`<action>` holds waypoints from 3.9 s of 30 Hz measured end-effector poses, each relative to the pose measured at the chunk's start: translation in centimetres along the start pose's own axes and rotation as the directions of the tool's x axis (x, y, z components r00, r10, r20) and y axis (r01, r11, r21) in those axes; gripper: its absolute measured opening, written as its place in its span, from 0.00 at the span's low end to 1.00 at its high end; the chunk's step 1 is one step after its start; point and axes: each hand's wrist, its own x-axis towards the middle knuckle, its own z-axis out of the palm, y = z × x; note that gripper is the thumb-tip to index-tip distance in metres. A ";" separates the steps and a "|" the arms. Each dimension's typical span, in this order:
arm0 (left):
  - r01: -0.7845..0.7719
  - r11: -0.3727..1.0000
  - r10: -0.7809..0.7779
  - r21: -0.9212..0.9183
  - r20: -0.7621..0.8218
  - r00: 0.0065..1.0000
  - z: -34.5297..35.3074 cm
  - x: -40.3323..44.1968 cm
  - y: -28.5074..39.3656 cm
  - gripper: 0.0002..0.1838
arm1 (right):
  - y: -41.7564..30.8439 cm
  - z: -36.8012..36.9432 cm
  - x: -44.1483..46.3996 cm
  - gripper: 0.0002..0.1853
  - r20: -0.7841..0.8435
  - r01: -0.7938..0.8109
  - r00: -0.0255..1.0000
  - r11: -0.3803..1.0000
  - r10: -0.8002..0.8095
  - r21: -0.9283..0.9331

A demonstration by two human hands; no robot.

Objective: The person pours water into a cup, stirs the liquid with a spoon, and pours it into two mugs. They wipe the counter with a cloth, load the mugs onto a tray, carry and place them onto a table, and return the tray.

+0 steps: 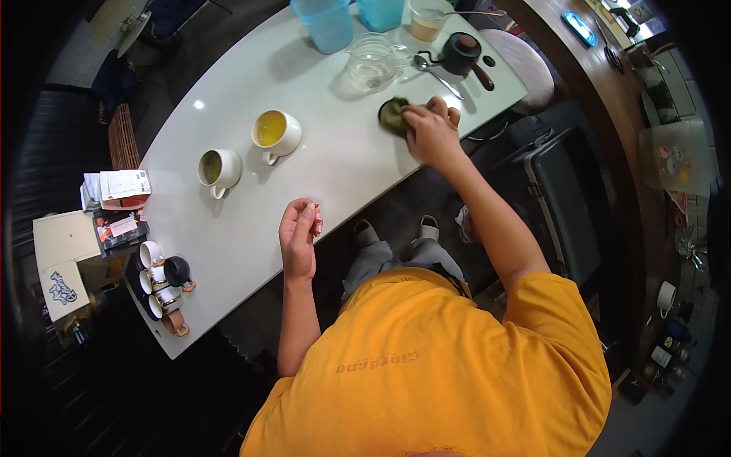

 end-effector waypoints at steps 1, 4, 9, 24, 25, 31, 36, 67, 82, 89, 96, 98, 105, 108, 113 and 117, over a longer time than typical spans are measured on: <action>0.013 1.000 -0.013 -0.001 0.005 1.000 1.1 -0.2 -0.4 0.08 | 0.8 -0.1 -1.3 0.12 0.009 0.055 0.998 0.996 -0.056 0.069; 0.023 1.000 -0.022 -0.009 0.037 0.999 5.3 -0.5 -1.6 0.08 | 3.2 -3.0 -5.0 0.12 0.026 0.007 1.000 0.998 -0.009 0.065; 0.053 0.998 -0.057 0.045 0.115 0.992 12.2 0.0 -3.8 0.08 | 12.2 -8.8 -13.4 0.12 -0.076 -0.395 0.918 0.914 0.389 -0.094; 0.084 0.994 -0.102 0.071 0.306 0.946 23.9 0.1 -7.3 0.08 | 26.0 -14.9 -32.3 0.18 -0.134 -0.915 0.403 0.400 0.905 -0.047; 0.081 0.994 -0.100 0.072 0.304 0.948 24.0 0.0 -7.3 0.08 | 25.7 -14.6 -32.5 0.18 -0.132 -0.914 0.405 0.403 0.905 -0.045; 0.058 0.994 -0.076 0.088 0.209 0.975 23.1 -1.2 -6.1 0.08 | 22.3 -11.8 -29.9 0.12 -0.084 -0.825 0.504 0.508 0.859 0.247; 0.020 0.999 -0.024 0.042 0.095 0.995 18.9 -2.5 -4.9 0.08 | 19.3 -9.4 -23.4 0.13 -0.006 -0.696 0.620 0.552 0.785 0.459; -0.141 0.990 0.124 -0.011 -0.404 0.906 -19.5 -8.5 4.0 0.08 | -22.1 7.6 5.0 0.42 0.238 -0.424 0.905 0.732 0.352 0.534; -0.143 0.990 0.116 -0.003 -0.565 0.817 -12.6 -2.7 4.8 0.09 | -16.8 8.9 10.4 0.36 0.312 -0.176 0.950 0.799 -0.016 0.576; -0.149 0.989 0.102 -0.014 -0.663 0.741 -8.2 -2.4 3.6 0.09 | -15.5 9.3 14.0 0.37 0.354 -0.053 0.912 0.795 -0.208 0.604; -0.193 0.980 0.076 -0.049 -0.804 0.590 -5.9 -6.4 1.3 0.09 | -16.3 7.6 14.8 0.33 0.179 0.059 0.950 0.707 -0.258 0.705; -0.208 0.976 0.063 -0.060 -0.841 0.537 -5.7 -8.0 0.9 0.07 | -16.8 6.9 14.7 0.23 0.074 0.118 0.963 0.653 -0.259 0.748; -0.350 0.936 0.088 -0.032 -0.943 0.322 -4.9 -17.7 -1.9 0.08 | -25.1 3.4 10.0 0.11 0.085 0.198 0.898 0.570 -0.431 0.797; -0.342 0.939 0.019 -0.037 -0.987 0.157 -3.1 -23.9 -4.3 0.07 | -29.7 2.0 4.8 0.10 0.178 0.189 0.801 0.524 -0.572 0.831; -0.455 0.890 -0.027 0.009 -0.997 -0.072 1.2 -36.5 -11.6 0.08 | -36.7 -1.5 -8.5 0.10 0.269 0.111 0.595 0.409 -0.758 0.906; -0.528 0.847 -0.140 0.066 -0.929 -0.342 6.1 -47.3 -16.6 0.08 | -40.5 -3.3 -19.9 0.13 0.220 0.009 0.383 0.241 -0.897 0.970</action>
